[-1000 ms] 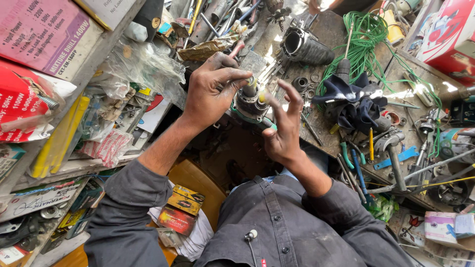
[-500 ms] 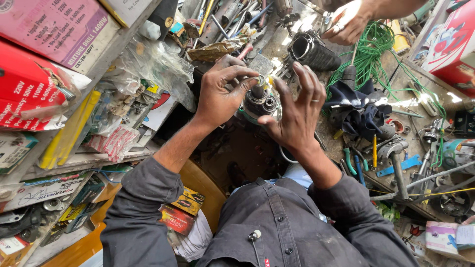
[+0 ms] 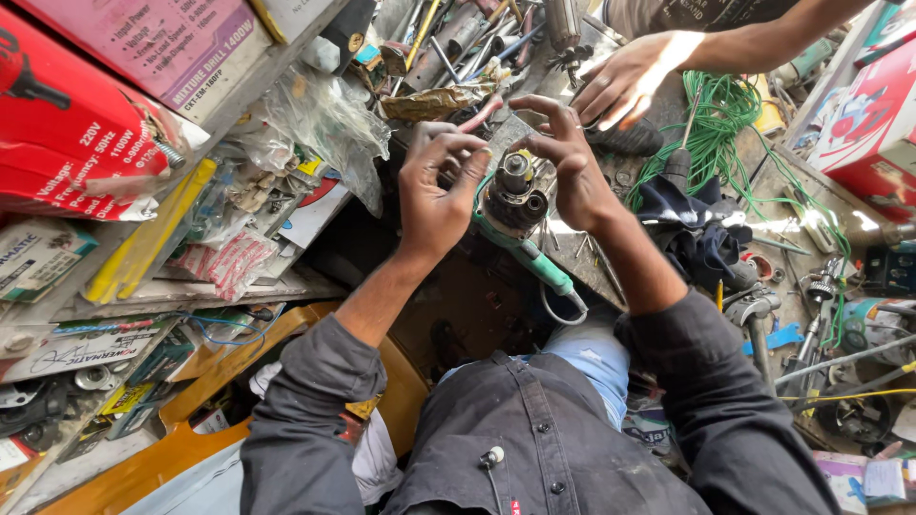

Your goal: The person works on a disassembled water pump housing clamped at a cluttered workbench. They use a screwdriver on the pump body, open a cardboard box of spare parts, handle small components, and apply a substance from a packet onto a pump part by hand.

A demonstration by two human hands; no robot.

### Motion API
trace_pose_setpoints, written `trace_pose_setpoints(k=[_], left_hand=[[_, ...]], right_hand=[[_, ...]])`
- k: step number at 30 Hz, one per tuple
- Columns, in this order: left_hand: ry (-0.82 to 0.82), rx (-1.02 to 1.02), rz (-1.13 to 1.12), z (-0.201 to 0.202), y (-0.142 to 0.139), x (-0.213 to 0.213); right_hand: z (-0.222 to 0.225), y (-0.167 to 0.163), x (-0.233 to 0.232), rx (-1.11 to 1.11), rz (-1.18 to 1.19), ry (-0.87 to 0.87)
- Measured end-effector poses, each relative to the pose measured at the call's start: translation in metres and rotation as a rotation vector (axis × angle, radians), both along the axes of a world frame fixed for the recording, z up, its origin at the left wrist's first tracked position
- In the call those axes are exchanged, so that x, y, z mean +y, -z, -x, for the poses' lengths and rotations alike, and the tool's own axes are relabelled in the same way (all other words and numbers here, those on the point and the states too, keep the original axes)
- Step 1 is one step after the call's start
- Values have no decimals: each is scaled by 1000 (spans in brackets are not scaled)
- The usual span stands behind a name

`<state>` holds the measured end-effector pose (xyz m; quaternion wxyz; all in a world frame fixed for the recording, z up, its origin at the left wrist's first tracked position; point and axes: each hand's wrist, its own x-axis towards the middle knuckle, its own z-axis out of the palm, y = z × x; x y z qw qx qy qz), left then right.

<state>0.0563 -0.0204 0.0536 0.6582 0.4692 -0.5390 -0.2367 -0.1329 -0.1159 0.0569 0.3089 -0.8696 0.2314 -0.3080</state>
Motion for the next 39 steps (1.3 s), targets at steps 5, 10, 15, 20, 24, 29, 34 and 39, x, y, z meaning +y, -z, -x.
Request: trace_pose_setpoints(k=[5, 10, 15, 20, 24, 29, 34, 39], left_hand=[[-21, 238, -60, -3, 23, 6], [-55, 325, -65, -7, 41, 18], [-84, 330, -101, -6, 42, 29], [-151, 0, -20, 3, 28, 37], [-183, -232, 83, 10, 19, 41], [-172, -352, 82, 23, 21, 43], [-166, -350, 25, 28, 31, 44], [-225, -74, -39, 20, 43, 52]], right_hand=[[-14, -33, -25, 83, -222, -237], [-27, -73, -39, 434, -17, -317], [-27, -92, -32, 535, 241, -400], [5, -88, -12, 215, 32, -143], [22, -62, 19, 206, -74, 79], [34, -51, 46, 78, -224, 48], [39, -54, 52, 111, 80, 75], [36, -44, 38, 776, 927, 47]])
